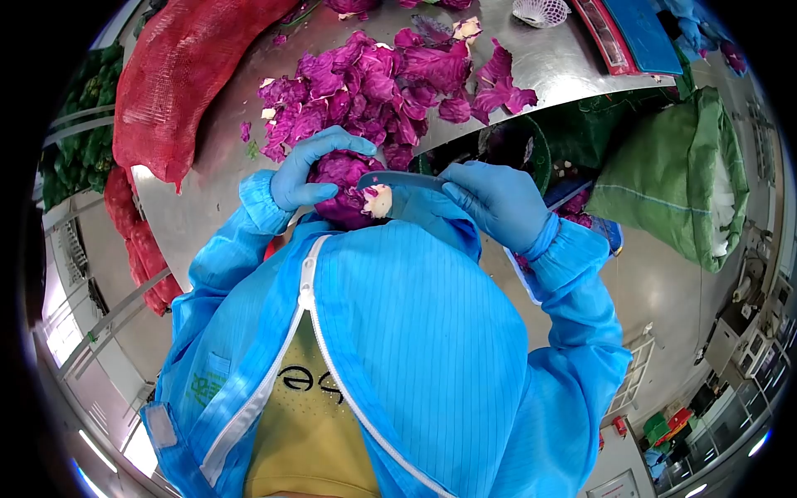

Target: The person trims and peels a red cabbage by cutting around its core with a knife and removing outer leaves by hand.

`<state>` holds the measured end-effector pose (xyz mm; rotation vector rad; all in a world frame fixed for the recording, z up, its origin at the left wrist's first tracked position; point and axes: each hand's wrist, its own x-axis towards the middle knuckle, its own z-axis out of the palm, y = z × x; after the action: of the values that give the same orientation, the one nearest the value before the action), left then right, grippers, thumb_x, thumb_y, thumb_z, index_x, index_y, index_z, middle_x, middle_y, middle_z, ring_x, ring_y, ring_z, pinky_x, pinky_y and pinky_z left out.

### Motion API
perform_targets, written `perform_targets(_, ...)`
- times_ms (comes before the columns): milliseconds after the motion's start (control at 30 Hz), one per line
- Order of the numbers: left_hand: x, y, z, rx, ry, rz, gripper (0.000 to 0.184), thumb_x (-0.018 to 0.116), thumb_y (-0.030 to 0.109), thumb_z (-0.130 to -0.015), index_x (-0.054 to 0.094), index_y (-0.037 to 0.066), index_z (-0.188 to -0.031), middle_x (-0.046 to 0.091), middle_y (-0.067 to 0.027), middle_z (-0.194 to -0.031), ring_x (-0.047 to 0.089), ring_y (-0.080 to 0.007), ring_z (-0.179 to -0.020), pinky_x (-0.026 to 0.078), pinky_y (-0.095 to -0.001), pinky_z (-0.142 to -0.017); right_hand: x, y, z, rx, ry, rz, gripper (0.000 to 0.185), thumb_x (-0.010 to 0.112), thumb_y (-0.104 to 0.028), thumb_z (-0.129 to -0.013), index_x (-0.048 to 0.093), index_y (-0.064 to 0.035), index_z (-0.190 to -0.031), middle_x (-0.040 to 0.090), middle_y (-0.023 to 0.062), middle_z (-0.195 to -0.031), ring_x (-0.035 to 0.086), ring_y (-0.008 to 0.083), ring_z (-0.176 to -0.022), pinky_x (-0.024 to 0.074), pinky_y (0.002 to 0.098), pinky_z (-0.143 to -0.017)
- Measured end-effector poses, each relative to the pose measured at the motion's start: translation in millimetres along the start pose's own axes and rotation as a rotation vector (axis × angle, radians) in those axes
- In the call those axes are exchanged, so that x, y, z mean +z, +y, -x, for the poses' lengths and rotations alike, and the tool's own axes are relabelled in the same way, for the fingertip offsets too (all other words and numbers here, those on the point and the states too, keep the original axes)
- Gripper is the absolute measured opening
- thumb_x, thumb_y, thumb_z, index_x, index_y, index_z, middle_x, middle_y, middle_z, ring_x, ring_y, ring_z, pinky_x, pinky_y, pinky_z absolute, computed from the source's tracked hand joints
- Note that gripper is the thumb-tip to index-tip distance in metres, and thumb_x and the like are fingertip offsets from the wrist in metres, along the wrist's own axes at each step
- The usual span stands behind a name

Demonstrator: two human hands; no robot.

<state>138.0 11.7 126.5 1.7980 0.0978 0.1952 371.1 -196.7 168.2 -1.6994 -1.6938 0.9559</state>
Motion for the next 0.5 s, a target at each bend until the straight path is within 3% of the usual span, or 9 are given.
perform_targets(267, -2, 0, 2, -0.051, 0.016, 0.011, 0.066, 0.064, 0.049, -0.071, 0.058, 0.004, -0.118, 0.059, -0.0156, -0.113, 0.056, -0.0286, -0.107, 0.041, -0.0396, -0.097, -1, -6, -3, 0.017, 0.004, 0.097, 0.023, 0.052, -0.031, -0.092, 0.060, -0.0103, -0.100, 0.060, 0.0119, -0.085, 0.060, 0.0319, -0.076, 0.0481, 0.0377, -0.064)
perform_targets(333, -1, -5, 4, -0.051, 0.034, 0.019, 0.064, 0.063, 0.048, -0.073, 0.058, 0.004, -0.118, 0.059, -0.0156, -0.114, 0.056, -0.0288, -0.108, 0.041, -0.0395, -0.098, 6, -8, -3, 0.053, 0.154, 0.102, 0.023, 0.054, -0.033, -0.090, 0.061, -0.0126, -0.099, 0.059, 0.0102, -0.082, 0.061, 0.0306, -0.074, 0.0484, 0.0373, -0.063)
perform_targets(500, -1, -2, 3, -0.073, 0.046, 0.010, 0.058, 0.060, 0.043, -0.077, 0.058, 0.003, -0.119, 0.059, -0.0153, -0.116, 0.055, -0.0291, -0.111, 0.040, -0.0394, -0.099, 12, -9, -1, 0.019, 0.078, 0.284, 0.024, 0.060, -0.032, -0.085, 0.060, -0.0127, -0.099, 0.058, 0.0104, -0.084, 0.061, 0.0288, -0.075, 0.0489, 0.0350, -0.063)
